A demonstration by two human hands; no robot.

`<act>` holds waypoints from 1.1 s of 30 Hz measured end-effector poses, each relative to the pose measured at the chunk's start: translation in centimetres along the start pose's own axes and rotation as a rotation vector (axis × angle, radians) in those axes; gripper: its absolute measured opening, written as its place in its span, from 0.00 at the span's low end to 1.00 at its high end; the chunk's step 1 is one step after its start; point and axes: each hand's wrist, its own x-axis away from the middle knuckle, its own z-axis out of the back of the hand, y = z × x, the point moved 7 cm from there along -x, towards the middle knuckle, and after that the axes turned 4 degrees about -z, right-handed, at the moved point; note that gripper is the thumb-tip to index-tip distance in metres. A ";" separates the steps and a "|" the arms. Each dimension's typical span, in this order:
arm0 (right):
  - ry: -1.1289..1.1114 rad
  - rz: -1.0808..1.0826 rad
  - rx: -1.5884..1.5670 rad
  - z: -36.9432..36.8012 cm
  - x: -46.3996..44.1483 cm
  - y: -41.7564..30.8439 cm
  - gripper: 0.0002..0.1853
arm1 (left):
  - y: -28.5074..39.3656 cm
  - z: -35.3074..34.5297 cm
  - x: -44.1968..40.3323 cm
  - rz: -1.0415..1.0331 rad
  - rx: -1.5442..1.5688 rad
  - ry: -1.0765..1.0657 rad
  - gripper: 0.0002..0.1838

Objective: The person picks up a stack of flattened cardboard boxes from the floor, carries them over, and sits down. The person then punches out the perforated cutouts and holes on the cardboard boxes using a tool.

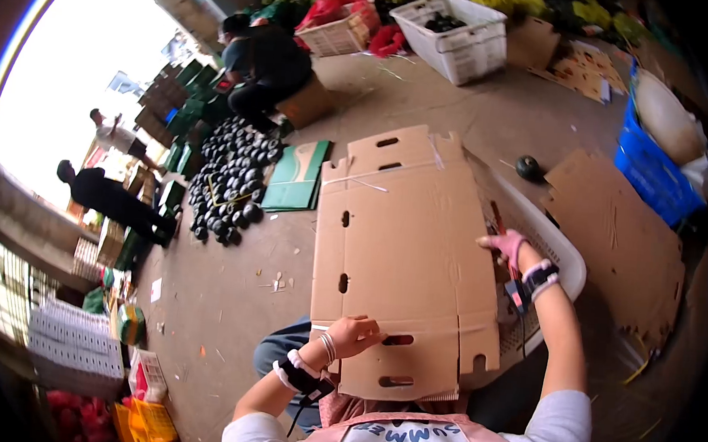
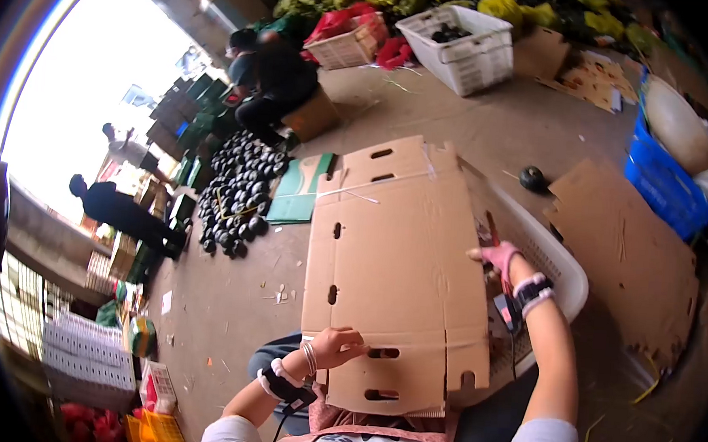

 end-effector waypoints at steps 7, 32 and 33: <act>-0.242 -0.032 -0.490 -3.0 -1.9 3.4 0.31 | -18.2 0.3 3.5 1.035 0.727 0.483 0.44; 0.107 -0.078 -1.058 -4.4 12.7 14.3 0.12 | -15.3 4.3 -23.0 0.319 0.468 0.023 0.35; 0.132 -0.063 -1.072 -3.9 13.0 13.9 0.12 | -18.4 2.2 -24.9 0.378 0.333 0.037 0.31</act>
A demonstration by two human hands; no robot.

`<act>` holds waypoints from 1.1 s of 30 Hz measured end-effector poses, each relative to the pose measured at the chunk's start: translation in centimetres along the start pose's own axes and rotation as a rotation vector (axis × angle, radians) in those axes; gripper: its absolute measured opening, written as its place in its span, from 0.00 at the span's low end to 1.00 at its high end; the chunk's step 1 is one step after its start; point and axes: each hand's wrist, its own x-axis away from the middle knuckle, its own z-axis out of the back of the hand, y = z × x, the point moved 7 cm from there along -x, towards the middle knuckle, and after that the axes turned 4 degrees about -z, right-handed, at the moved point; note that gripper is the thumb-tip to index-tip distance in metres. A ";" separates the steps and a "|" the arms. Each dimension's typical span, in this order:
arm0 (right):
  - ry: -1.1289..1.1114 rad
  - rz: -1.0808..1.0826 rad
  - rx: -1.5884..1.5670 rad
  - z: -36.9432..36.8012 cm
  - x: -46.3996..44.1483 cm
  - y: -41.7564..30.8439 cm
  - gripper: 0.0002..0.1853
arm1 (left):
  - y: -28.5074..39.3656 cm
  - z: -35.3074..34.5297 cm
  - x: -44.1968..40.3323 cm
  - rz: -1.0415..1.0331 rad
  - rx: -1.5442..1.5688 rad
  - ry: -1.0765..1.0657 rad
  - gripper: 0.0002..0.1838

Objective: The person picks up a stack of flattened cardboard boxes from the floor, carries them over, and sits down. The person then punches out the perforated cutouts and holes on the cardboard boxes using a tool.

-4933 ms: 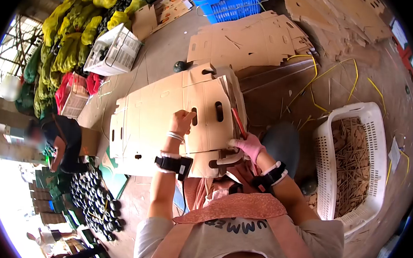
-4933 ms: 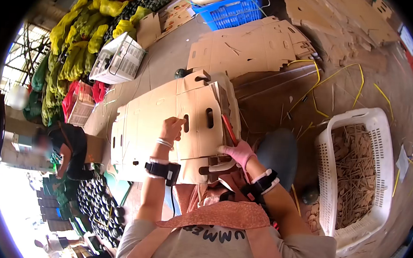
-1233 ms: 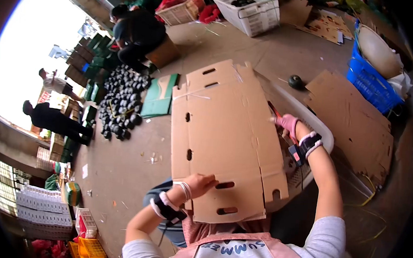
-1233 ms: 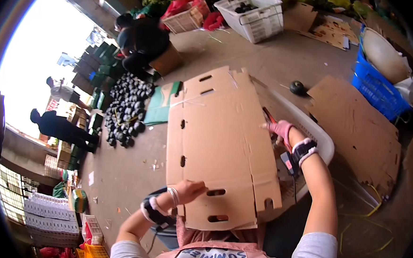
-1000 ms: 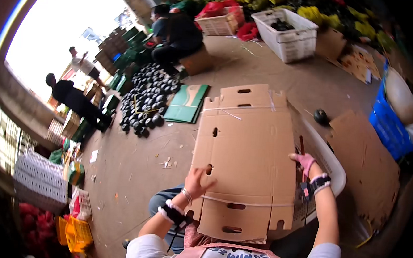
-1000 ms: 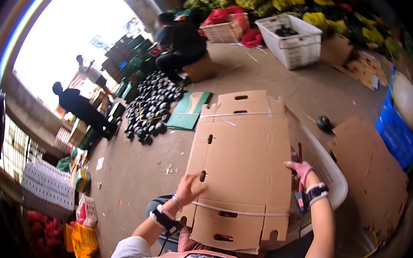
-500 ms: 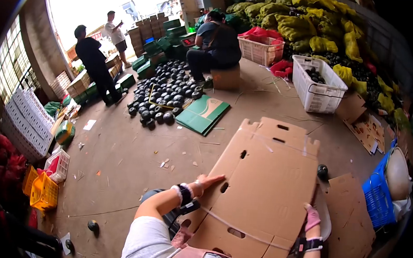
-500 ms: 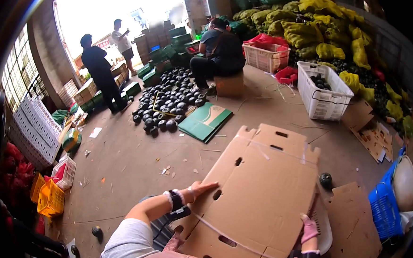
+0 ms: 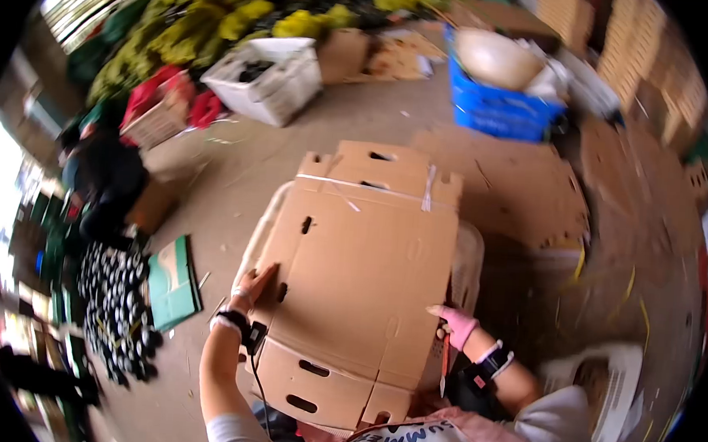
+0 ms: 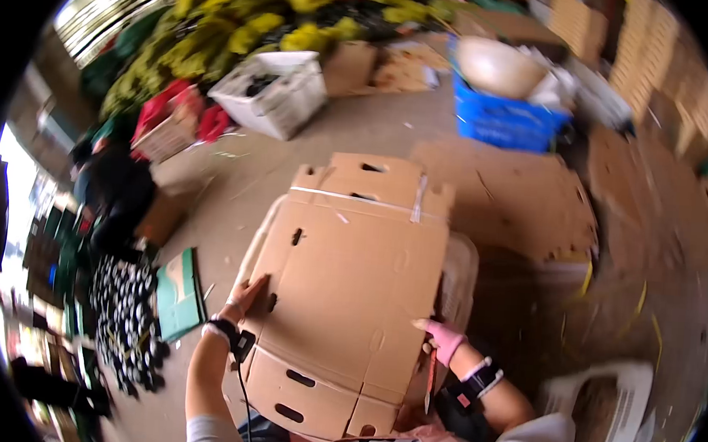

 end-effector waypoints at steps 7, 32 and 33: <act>0.042 0.080 -0.057 0.8 0.5 1.9 0.16 | 6.6 2.8 6.9 -0.242 -0.502 0.369 0.48; 0.356 0.282 0.109 6.3 3.9 -0.6 0.16 | -9.0 -12.2 31.6 0.351 1.331 0.247 0.23; 0.368 0.321 0.127 7.0 4.6 -0.6 0.16 | -9.8 -12.8 31.9 0.350 1.308 0.206 0.25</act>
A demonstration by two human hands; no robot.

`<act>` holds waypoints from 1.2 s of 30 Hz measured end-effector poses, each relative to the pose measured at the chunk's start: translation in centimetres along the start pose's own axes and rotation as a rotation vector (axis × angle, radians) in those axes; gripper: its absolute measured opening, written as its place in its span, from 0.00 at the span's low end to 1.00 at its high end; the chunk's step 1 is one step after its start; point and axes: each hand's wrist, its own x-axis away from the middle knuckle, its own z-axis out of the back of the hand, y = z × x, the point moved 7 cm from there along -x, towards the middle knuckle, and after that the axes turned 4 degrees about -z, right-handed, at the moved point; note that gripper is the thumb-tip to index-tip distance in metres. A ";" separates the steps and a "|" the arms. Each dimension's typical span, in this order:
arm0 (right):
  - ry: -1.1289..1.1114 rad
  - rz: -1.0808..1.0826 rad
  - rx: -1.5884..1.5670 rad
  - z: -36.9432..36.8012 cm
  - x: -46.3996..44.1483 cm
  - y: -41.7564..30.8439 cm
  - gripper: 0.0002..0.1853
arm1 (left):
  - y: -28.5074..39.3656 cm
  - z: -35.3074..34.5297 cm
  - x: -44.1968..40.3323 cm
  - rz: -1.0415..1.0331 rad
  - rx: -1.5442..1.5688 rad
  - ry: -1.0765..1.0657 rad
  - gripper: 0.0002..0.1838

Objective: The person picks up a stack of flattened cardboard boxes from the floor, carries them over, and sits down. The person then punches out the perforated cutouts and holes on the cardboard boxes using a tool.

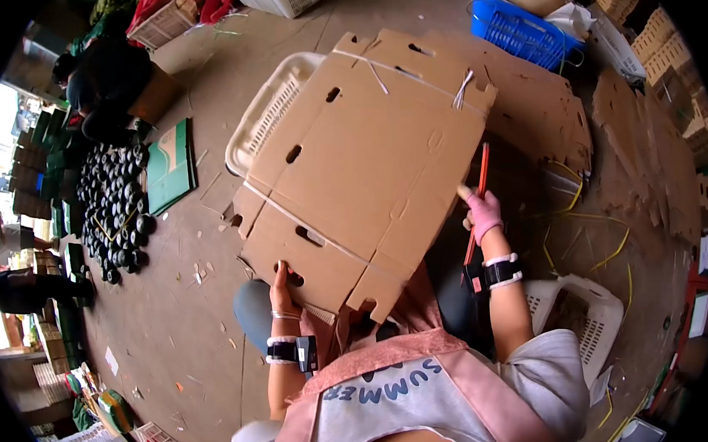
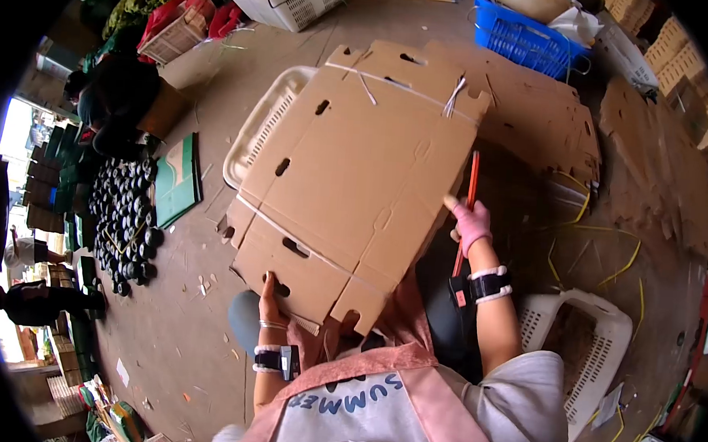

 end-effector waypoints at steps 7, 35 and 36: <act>0.027 0.452 -0.584 3.5 7.5 -8.4 0.17 | 1.3 -4.2 2.6 0.070 0.098 -0.086 0.14; -0.664 0.742 -0.244 -9.9 14.4 -15.6 0.26 | 3.7 -18.4 5.3 -0.865 -1.814 -0.626 0.36; -0.663 0.742 -0.242 -9.8 14.2 -15.6 0.26 | 3.7 -18.5 5.4 -0.819 -1.845 -0.636 0.37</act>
